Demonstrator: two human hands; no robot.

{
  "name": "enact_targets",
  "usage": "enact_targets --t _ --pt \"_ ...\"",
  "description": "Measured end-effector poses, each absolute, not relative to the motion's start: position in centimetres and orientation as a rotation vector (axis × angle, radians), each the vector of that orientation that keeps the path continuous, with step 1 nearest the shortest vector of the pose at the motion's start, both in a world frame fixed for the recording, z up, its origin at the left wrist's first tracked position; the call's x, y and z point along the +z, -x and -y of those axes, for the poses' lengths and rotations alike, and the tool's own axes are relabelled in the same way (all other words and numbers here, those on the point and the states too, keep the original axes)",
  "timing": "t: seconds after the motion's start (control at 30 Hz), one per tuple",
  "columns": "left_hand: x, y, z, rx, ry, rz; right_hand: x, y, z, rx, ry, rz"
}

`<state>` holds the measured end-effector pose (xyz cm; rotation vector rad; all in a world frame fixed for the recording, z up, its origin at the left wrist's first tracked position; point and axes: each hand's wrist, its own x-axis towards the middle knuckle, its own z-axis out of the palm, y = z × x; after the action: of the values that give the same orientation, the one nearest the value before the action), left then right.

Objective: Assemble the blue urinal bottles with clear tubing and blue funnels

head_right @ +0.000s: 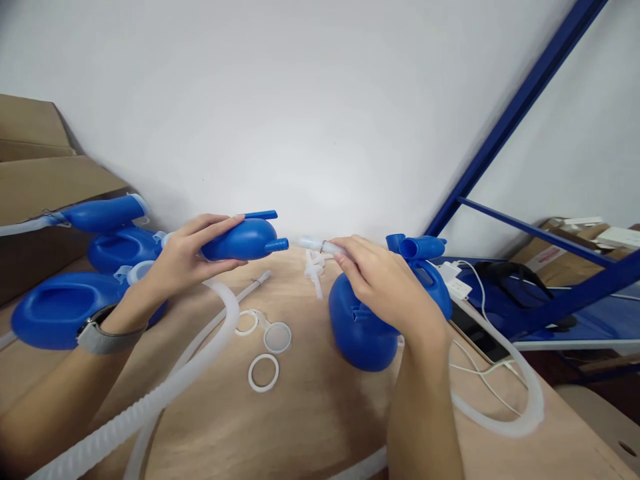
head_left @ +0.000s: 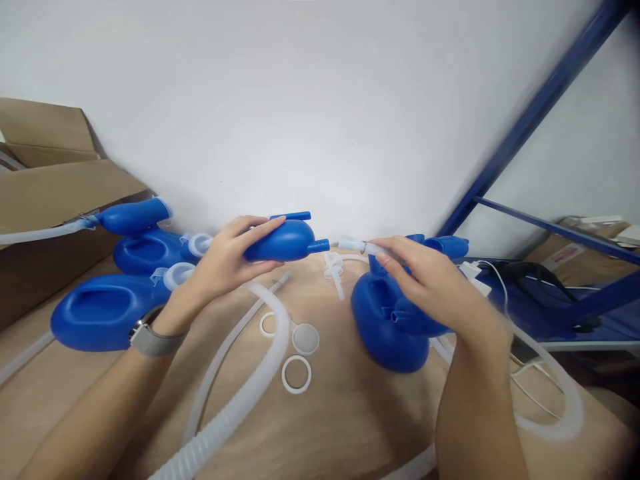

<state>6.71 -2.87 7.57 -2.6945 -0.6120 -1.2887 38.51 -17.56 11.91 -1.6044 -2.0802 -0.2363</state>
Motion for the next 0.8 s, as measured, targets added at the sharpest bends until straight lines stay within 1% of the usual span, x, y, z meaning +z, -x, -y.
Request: enact_targets --t 0.13,0.27,0.4,0.53,0.8 --pt "7.8 -7.0 3.4 -1.309 2.505 0.468 12.0 -37.3 17.6 -0.259 1.574 2.08" --pt "8.5 -7.2 4.2 -1.281 2.439 0.346 12.1 -36.5 17.5 -0.34 1.657 2.032" --pt "9.2 -7.0 4.6 -1.23 2.368 0.282 11.9 -36.2 17.1 -0.431 1.721 2.004" --pt "9.5 -6.9 4.8 -1.231 2.346 0.255 11.7 -36.4 16.9 -0.494 1.689 1.978" --pt "8.9 -7.3 5.5 -1.19 2.39 0.241 11.7 -36.0 16.8 -0.426 1.611 2.072"
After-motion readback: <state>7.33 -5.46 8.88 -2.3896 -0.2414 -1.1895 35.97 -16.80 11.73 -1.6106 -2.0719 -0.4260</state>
